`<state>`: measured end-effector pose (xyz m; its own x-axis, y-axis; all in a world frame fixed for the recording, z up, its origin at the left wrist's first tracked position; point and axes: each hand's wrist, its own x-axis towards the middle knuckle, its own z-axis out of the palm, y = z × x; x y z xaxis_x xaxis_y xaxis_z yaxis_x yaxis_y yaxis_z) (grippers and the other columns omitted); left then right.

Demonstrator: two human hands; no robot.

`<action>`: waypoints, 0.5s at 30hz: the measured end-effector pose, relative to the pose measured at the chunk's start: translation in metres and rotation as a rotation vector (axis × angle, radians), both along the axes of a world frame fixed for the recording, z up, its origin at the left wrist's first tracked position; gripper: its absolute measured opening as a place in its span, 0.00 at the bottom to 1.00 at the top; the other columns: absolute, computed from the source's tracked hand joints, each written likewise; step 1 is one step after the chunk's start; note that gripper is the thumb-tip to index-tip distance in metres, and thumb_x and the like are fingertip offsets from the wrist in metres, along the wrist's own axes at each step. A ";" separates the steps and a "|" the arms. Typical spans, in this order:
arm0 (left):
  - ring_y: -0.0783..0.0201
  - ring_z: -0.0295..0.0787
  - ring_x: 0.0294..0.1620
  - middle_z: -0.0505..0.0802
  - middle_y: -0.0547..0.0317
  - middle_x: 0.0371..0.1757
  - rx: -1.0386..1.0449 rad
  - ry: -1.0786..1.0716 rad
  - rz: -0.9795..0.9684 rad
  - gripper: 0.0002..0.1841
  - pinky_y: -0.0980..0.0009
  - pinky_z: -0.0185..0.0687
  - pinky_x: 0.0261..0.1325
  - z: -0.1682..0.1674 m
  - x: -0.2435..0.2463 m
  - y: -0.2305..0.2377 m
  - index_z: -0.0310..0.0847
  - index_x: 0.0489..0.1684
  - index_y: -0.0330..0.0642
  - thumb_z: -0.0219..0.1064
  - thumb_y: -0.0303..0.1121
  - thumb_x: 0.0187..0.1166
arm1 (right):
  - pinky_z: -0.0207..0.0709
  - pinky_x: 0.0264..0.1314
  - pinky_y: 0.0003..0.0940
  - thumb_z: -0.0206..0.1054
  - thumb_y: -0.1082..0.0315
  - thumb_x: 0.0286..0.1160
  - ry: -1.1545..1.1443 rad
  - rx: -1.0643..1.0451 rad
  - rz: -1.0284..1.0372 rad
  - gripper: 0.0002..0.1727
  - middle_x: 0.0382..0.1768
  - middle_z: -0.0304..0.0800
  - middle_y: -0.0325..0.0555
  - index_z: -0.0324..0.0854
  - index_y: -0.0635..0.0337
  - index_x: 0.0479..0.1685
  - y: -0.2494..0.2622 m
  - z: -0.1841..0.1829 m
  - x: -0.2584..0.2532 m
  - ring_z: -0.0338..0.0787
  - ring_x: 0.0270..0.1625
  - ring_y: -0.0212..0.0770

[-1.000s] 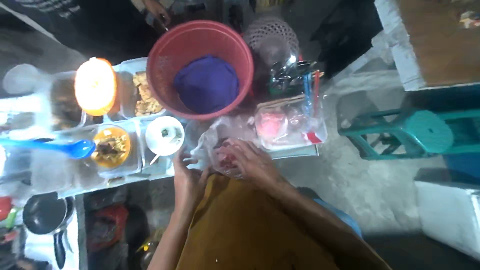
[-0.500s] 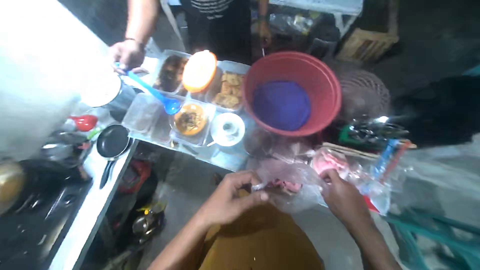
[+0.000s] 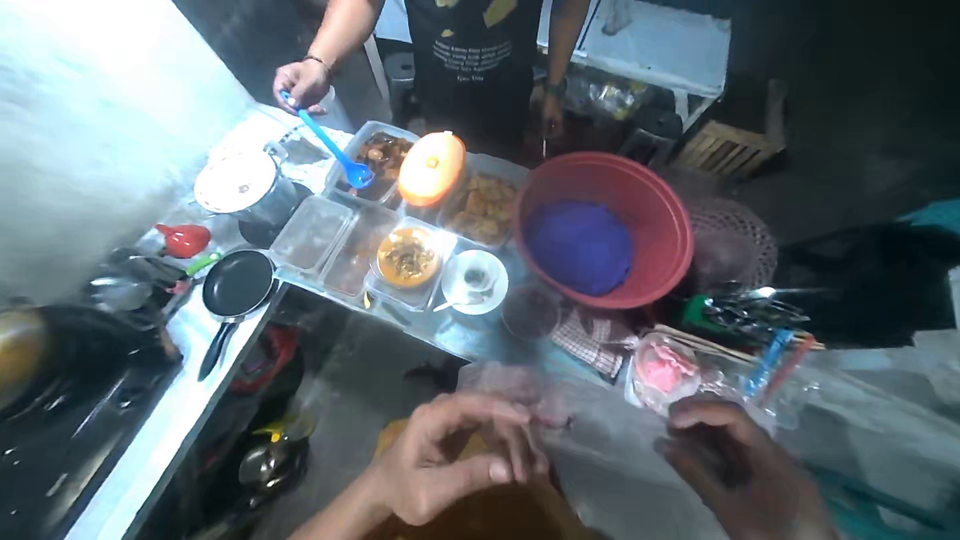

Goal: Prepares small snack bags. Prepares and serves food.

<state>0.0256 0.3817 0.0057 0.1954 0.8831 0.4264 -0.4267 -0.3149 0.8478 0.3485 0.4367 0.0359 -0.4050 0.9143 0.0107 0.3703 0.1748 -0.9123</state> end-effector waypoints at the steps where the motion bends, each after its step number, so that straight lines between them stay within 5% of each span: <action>1: 0.61 0.93 0.51 0.94 0.56 0.48 0.011 0.035 0.018 0.19 0.55 0.87 0.68 0.001 -0.002 -0.001 0.78 0.72 0.46 0.67 0.32 0.84 | 0.88 0.47 0.23 0.78 0.68 0.72 0.013 0.055 0.057 0.14 0.51 0.89 0.35 0.84 0.52 0.54 -0.003 0.002 -0.017 0.89 0.46 0.26; 3: 0.64 0.87 0.64 0.91 0.57 0.61 0.037 0.360 0.096 0.24 0.63 0.85 0.71 -0.011 -0.014 0.000 0.79 0.72 0.45 0.75 0.39 0.78 | 0.87 0.45 0.22 0.74 0.71 0.75 0.040 0.128 0.163 0.08 0.49 0.89 0.40 0.86 0.54 0.50 -0.011 0.001 -0.056 0.89 0.46 0.27; 6: 0.55 0.69 0.85 0.81 0.58 0.78 0.060 1.065 -0.001 0.44 0.43 0.54 0.92 -0.048 -0.039 0.001 0.73 0.82 0.57 0.80 0.62 0.63 | 0.89 0.48 0.21 0.76 0.70 0.73 0.188 0.178 0.179 0.08 0.52 0.87 0.38 0.87 0.50 0.47 -0.031 0.008 -0.108 0.89 0.52 0.29; 7: 0.53 0.73 0.83 0.85 0.58 0.75 0.078 1.209 -0.040 0.40 0.38 0.56 0.89 -0.065 -0.048 -0.004 0.76 0.80 0.58 0.79 0.62 0.65 | 0.89 0.49 0.21 0.78 0.68 0.73 0.248 0.210 0.144 0.09 0.53 0.87 0.37 0.87 0.49 0.47 -0.039 0.012 -0.121 0.89 0.53 0.30; 8: 0.53 0.84 0.72 0.91 0.57 0.65 0.088 1.273 -0.057 0.30 0.39 0.69 0.82 -0.081 -0.060 -0.010 0.83 0.69 0.55 0.77 0.56 0.70 | 0.89 0.51 0.21 0.79 0.67 0.71 0.295 0.240 0.099 0.10 0.54 0.87 0.35 0.88 0.47 0.49 -0.047 0.017 -0.132 0.89 0.54 0.30; 9: 0.51 0.92 0.58 0.95 0.54 0.52 0.074 1.284 -0.096 0.18 0.42 0.83 0.65 -0.090 -0.075 -0.016 0.89 0.56 0.49 0.76 0.48 0.73 | 0.88 0.53 0.22 0.80 0.65 0.70 0.309 0.267 0.042 0.12 0.56 0.87 0.32 0.88 0.43 0.51 -0.056 0.022 -0.142 0.89 0.55 0.28; 11: 0.47 0.94 0.45 0.94 0.50 0.41 -0.028 1.246 -0.271 0.11 0.40 0.87 0.47 -0.092 -0.115 -0.023 0.88 0.43 0.41 0.69 0.40 0.80 | 0.87 0.54 0.21 0.79 0.63 0.71 0.284 0.354 -0.122 0.13 0.57 0.87 0.26 0.89 0.38 0.53 -0.074 0.024 -0.165 0.89 0.55 0.26; 13: 0.52 0.92 0.42 0.93 0.50 0.40 -0.014 1.079 -0.347 0.12 0.47 0.88 0.48 -0.084 -0.160 -0.026 0.86 0.41 0.40 0.66 0.40 0.84 | 0.86 0.53 0.18 0.77 0.63 0.73 0.184 0.471 -0.362 0.11 0.57 0.87 0.22 0.88 0.37 0.51 -0.093 0.014 -0.193 0.88 0.55 0.24; 15: 0.60 0.88 0.52 0.91 0.52 0.47 0.093 0.797 -0.296 0.15 0.60 0.87 0.59 -0.076 -0.198 -0.028 0.88 0.40 0.37 0.67 0.42 0.85 | 0.85 0.57 0.18 0.75 0.66 0.73 0.053 0.530 -0.576 0.10 0.58 0.85 0.21 0.85 0.40 0.48 -0.111 0.000 -0.227 0.86 0.60 0.23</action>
<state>-0.1722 0.3534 -0.0700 0.6846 0.7169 0.1316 0.2108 -0.3675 0.9058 0.1213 0.3260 0.0361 0.1442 0.8479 0.5102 0.4934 0.3853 -0.7798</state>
